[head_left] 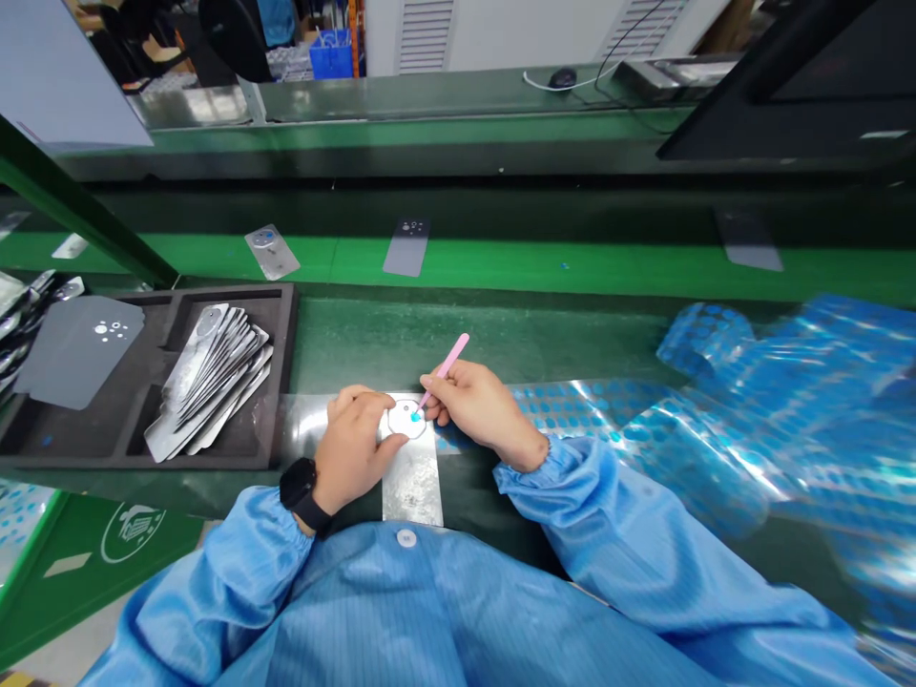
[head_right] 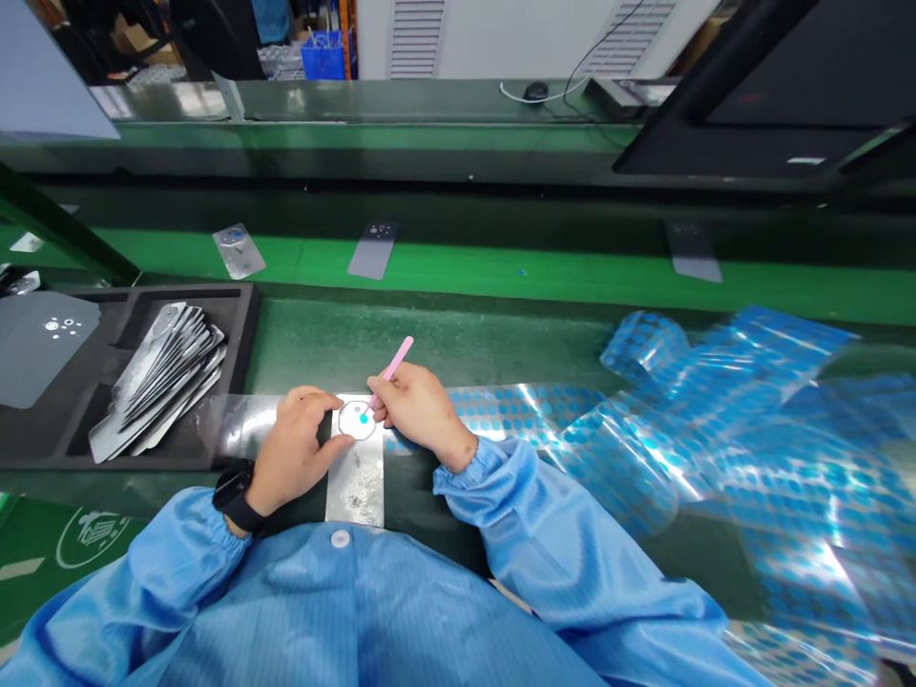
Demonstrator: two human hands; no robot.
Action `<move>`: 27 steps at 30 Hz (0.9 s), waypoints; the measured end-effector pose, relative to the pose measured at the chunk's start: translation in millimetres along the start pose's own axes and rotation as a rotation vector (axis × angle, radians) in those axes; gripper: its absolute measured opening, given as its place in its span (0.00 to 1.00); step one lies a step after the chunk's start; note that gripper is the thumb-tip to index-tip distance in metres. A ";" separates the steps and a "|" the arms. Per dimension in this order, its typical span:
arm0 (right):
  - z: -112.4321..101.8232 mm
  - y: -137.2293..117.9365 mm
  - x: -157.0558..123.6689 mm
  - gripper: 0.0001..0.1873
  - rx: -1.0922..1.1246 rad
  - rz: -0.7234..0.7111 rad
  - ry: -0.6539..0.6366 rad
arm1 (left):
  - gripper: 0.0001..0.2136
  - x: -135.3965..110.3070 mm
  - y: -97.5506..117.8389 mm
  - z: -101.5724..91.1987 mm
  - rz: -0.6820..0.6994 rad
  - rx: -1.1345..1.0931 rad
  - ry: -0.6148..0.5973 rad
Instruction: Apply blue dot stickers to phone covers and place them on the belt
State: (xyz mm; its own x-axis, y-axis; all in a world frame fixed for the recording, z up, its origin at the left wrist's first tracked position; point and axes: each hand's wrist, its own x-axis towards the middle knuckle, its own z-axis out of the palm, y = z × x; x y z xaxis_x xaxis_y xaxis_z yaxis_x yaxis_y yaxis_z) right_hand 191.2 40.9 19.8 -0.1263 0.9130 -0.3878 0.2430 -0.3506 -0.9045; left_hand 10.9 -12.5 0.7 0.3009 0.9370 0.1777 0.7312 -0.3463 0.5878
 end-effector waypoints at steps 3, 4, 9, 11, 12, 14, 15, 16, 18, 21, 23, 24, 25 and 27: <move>0.0 2.6 -1.4 0.11 -0.078 0.017 0.049 | 0.15 -2.5 1.1 4.2 -0.021 0.099 -0.085; -0.1 3.0 -2.5 0.11 -0.096 0.016 0.056 | 0.15 -3.1 1.9 4.6 -0.029 0.117 -0.105; 0.3 2.3 -7.7 0.11 -0.142 -0.005 0.058 | 0.16 -3.4 5.7 2.9 -0.045 0.159 -0.144; 0.6 1.8 -8.3 0.11 -0.162 -0.006 0.066 | 0.15 -3.3 6.6 2.4 -0.052 0.167 -0.153; 0.7 1.6 -8.3 0.10 -0.168 -0.009 0.069 | 0.15 -3.3 7.0 2.3 -0.057 0.169 -0.157; 0.5 1.2 -8.2 0.10 -0.173 -0.011 0.072 | 0.15 -3.2 8.0 1.9 -0.064 0.173 -0.165; 0.4 1.0 -8.2 0.10 -0.176 -0.007 0.074 | 0.14 -3.1 8.6 1.7 -0.066 0.175 -0.169; 0.4 0.8 -8.2 0.10 -0.180 0.001 0.075 | 0.14 -3.1 9.1 1.5 -0.069 0.178 -0.173; 0.2 0.4 -8.3 0.10 -0.186 0.017 0.079 | 0.14 -2.8 10.0 1.0 -0.075 0.181 -0.182; 0.0 0.4 -8.1 0.10 -0.176 0.009 0.076 | 0.14 -2.7 10.3 0.8 -0.077 0.176 -0.183; -0.2 0.8 -7.7 0.10 -0.175 -0.007 0.069 | 0.13 -2.9 10.0 1.0 -0.072 0.166 -0.178; -0.2 1.0 -7.5 0.10 -0.182 -0.011 0.067 | 0.13 -3.1 9.7 1.3 -0.070 0.162 -0.175; -0.3 1.1 -7.3 0.10 -0.189 -0.012 0.065 | 0.13 -3.3 9.5 1.5 -0.067 0.159 -0.172; -0.1 1.3 -7.1 0.10 -0.201 -0.015 0.064 | 0.12 -3.8 9.4 1.8 -0.060 0.160 -0.167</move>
State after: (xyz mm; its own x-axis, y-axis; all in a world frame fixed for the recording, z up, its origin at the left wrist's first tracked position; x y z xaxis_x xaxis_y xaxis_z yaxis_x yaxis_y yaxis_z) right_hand 192.5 34.0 21.4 -0.0721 0.9315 -0.3566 0.4290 -0.2938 -0.8542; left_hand 17.8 -19.4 4.1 0.3413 0.9399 0.0055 0.8346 -0.3058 0.4581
